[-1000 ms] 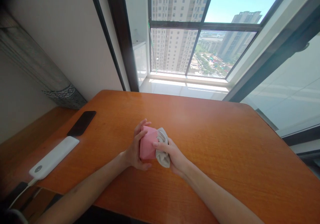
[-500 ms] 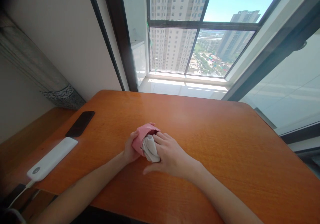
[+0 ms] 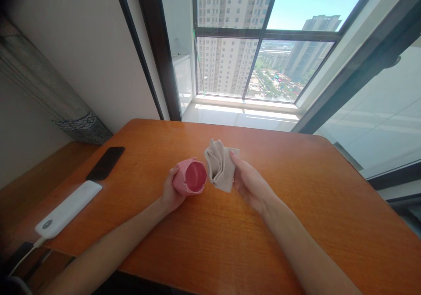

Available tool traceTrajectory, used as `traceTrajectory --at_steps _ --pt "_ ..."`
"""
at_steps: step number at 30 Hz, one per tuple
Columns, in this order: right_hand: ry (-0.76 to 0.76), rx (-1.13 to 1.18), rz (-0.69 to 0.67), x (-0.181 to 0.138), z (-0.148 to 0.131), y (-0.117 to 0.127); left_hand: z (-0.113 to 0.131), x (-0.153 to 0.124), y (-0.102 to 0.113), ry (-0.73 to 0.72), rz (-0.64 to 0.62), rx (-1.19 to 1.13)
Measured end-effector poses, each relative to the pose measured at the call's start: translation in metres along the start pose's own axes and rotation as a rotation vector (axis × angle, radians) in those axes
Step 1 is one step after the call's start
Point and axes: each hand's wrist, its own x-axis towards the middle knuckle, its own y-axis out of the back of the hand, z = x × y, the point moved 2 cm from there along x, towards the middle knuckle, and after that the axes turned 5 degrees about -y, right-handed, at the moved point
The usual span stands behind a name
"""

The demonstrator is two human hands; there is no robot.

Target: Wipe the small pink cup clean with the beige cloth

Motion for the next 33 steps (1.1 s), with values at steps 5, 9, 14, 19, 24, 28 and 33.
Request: traceTrajectory --at_steps 5,9,14,19,24,28,33 --pt "0.238 0.163 0.335 0.005 -0.002 0.008 -0.003 -0.002 -0.002 0.017 0.011 -0.011" --pt "0.660 0.117 0.536 -0.008 0.008 0.006 -0.005 -0.005 -0.003 0.023 0.033 -0.022" --pt "0.834 -0.543 0.329 -0.018 0.055 -0.019 -0.007 -0.006 -0.002 -0.024 -0.020 -0.007" --pt "0.959 -1.015 -0.090 -0.013 0.081 -0.040 -0.005 -0.007 -0.010 -0.128 -0.085 0.073" --pt "0.894 -0.993 -0.078 -0.009 0.079 -0.041 -0.006 -0.016 -0.013 -0.139 -0.226 0.099" --pt "0.944 -1.009 -0.096 -0.009 0.082 -0.040 -0.004 -0.022 -0.013 -0.149 -0.288 0.094" --pt "1.173 -1.207 -0.141 -0.008 0.089 -0.035 -0.002 -0.021 -0.015 0.167 -0.290 0.010"
